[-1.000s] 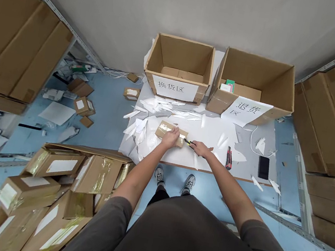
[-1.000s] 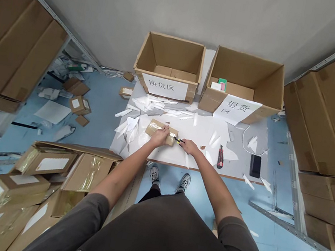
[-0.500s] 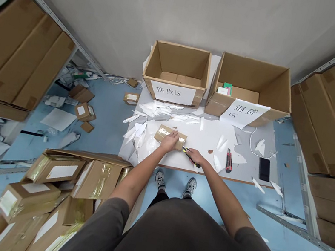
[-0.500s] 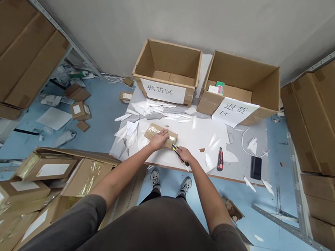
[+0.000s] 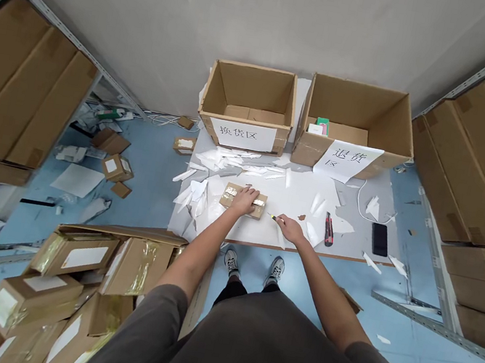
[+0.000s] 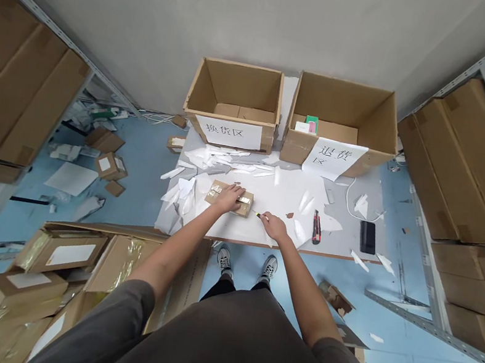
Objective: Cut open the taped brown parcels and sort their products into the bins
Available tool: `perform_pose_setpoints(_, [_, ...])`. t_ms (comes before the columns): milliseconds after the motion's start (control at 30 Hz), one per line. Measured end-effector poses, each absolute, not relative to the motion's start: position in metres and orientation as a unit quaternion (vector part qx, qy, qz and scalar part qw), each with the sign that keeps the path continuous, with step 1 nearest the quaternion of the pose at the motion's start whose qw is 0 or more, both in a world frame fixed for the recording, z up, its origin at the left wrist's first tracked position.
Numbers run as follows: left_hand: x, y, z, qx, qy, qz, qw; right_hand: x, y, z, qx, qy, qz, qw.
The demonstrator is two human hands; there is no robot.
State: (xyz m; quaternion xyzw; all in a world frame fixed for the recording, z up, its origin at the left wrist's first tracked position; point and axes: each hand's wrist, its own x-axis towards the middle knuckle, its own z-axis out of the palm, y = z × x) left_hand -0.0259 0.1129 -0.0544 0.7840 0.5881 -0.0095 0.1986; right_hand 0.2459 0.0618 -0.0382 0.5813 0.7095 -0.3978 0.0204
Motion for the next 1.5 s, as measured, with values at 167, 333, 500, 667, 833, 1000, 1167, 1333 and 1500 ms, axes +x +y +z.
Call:
perform_pose_setpoints(167, [-0.028,0.108,-0.074,0.804,0.57,-0.007,0.168,0.231,0.068,-0.042,0.565,0.763,-0.314,0.022])
perform_pose_setpoints(333, [-0.033,0.084,-0.098,0.796,0.58,0.049,0.166,0.224,0.081,-0.048,0.54,0.801,-0.255,0.047])
perform_pose_setpoints(500, [-0.025,0.068,-0.118,0.768,0.613,0.098,0.157,0.235,0.097,-0.05,0.488,0.849,-0.187,0.075])
perform_pose_setpoints(667, [-0.025,0.067,-0.127,0.765,0.611,0.128,0.155,0.239,0.11,-0.055,0.455,0.87,-0.171,0.082])
perform_pose_setpoints(833, [-0.025,0.067,-0.129,0.761,0.617,0.139,0.147,0.239,0.113,-0.061,0.455,0.87,-0.175,0.073])
perform_pose_setpoints(1000, [-0.023,0.066,-0.131,0.76,0.621,0.139,0.135,0.24,0.117,-0.062,0.447,0.871,-0.193,0.069])
perform_pose_setpoints(1167, [-0.023,0.067,-0.129,0.753,0.627,0.138,0.145,0.241,0.124,-0.061,0.436,0.875,-0.2,0.067])
perform_pose_setpoints(1333, [-0.023,0.067,-0.123,0.736,0.632,0.146,0.194,0.241,0.125,-0.061,0.438,0.871,-0.213,0.062])
perform_pose_setpoints(1500, [-0.023,0.065,-0.12,0.72,0.64,0.152,0.221,0.24,0.12,-0.064,0.452,0.862,-0.223,0.06])
